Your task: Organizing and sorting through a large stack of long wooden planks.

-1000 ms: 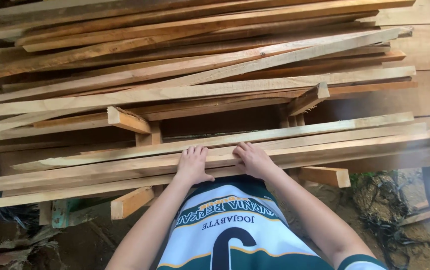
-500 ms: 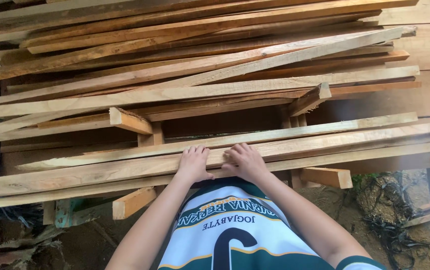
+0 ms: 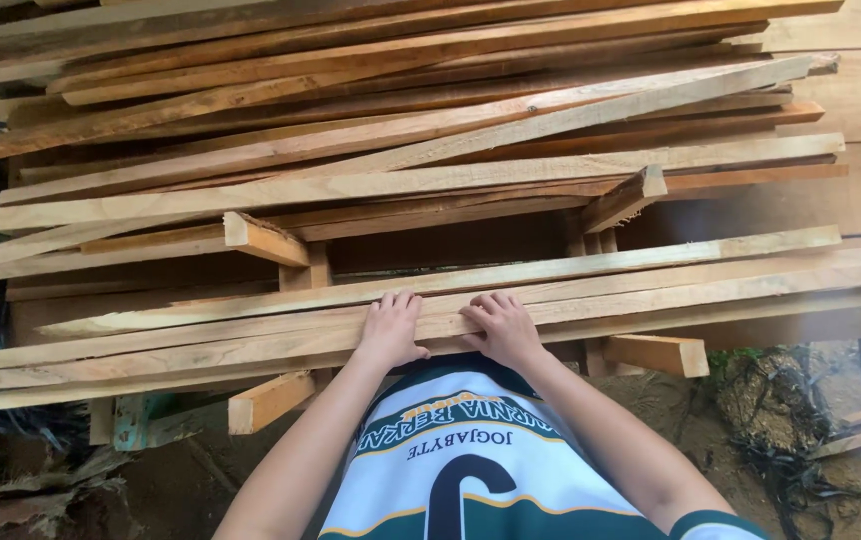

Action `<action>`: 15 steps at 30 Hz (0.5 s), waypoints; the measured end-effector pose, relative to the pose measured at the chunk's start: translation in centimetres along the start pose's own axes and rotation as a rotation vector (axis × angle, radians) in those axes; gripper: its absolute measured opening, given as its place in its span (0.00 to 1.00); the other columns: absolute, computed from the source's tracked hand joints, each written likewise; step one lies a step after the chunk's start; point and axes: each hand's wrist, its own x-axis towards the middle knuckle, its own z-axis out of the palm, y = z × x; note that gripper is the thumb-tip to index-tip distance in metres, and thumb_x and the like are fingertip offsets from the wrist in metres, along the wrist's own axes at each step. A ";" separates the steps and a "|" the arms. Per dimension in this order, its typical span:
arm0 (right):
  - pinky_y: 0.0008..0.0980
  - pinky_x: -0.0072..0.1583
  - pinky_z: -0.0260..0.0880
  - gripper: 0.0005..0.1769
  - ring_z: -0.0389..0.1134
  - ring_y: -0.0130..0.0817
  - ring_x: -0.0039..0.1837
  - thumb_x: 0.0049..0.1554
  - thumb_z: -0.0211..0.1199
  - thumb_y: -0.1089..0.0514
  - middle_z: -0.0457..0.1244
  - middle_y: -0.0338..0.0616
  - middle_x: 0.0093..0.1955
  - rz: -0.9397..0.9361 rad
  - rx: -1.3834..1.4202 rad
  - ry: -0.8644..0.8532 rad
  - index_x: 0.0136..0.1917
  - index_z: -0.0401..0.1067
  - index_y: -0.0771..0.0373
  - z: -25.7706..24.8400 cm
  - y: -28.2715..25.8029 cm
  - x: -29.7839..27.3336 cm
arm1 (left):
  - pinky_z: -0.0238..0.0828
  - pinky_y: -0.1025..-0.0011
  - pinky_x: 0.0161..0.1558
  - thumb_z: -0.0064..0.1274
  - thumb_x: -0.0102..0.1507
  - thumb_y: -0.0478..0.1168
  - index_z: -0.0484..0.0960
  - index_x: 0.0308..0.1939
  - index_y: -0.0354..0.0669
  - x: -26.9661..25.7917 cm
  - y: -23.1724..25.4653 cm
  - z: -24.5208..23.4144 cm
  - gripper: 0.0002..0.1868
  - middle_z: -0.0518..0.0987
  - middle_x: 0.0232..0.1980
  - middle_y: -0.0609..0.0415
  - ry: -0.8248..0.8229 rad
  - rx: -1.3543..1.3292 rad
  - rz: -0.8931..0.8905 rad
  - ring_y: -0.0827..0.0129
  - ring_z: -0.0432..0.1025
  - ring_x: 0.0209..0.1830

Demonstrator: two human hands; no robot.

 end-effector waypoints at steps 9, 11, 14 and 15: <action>0.36 0.57 0.65 0.25 0.65 0.36 0.58 0.42 0.76 0.44 0.63 0.32 0.53 -0.023 -0.044 0.068 0.53 0.76 0.47 0.1 -0.2 0.2 | 0.69 0.54 0.61 0.72 0.45 0.60 0.67 0.70 0.42 -0.1 0.2 0.8 0.55 0.68 0.69 0.48 0.035 0.015 -0.007 0.51 0.62 0.69; 0.37 0.56 0.65 0.25 0.66 0.36 0.58 0.42 0.76 0.44 0.63 0.32 0.53 -0.022 -0.042 0.069 0.53 0.76 0.46 -0.1 -0.1 0.0 | 0.69 0.54 0.61 0.72 0.45 0.60 0.67 0.70 0.41 -0.2 0.4 0.3 0.55 0.68 0.69 0.48 0.034 0.008 -0.005 0.51 0.62 0.69; 0.37 0.56 0.65 0.26 0.66 0.36 0.58 0.42 0.76 0.44 0.63 0.31 0.53 -0.029 -0.038 0.071 0.53 0.76 0.46 0.0 -0.1 0.1 | 0.69 0.54 0.62 0.72 0.45 0.60 0.66 0.70 0.40 -0.6 0.4 -0.1 0.56 0.67 0.70 0.48 0.023 -0.002 -0.012 0.52 0.61 0.69; 0.37 0.55 0.65 0.26 0.66 0.35 0.58 0.41 0.76 0.44 0.63 0.31 0.53 -0.032 -0.045 0.079 0.54 0.76 0.45 0.1 0.0 0.1 | 0.70 0.55 0.62 0.72 0.45 0.60 0.66 0.70 0.41 -0.6 0.4 -0.2 0.56 0.66 0.70 0.49 0.019 -0.002 -0.011 0.52 0.61 0.69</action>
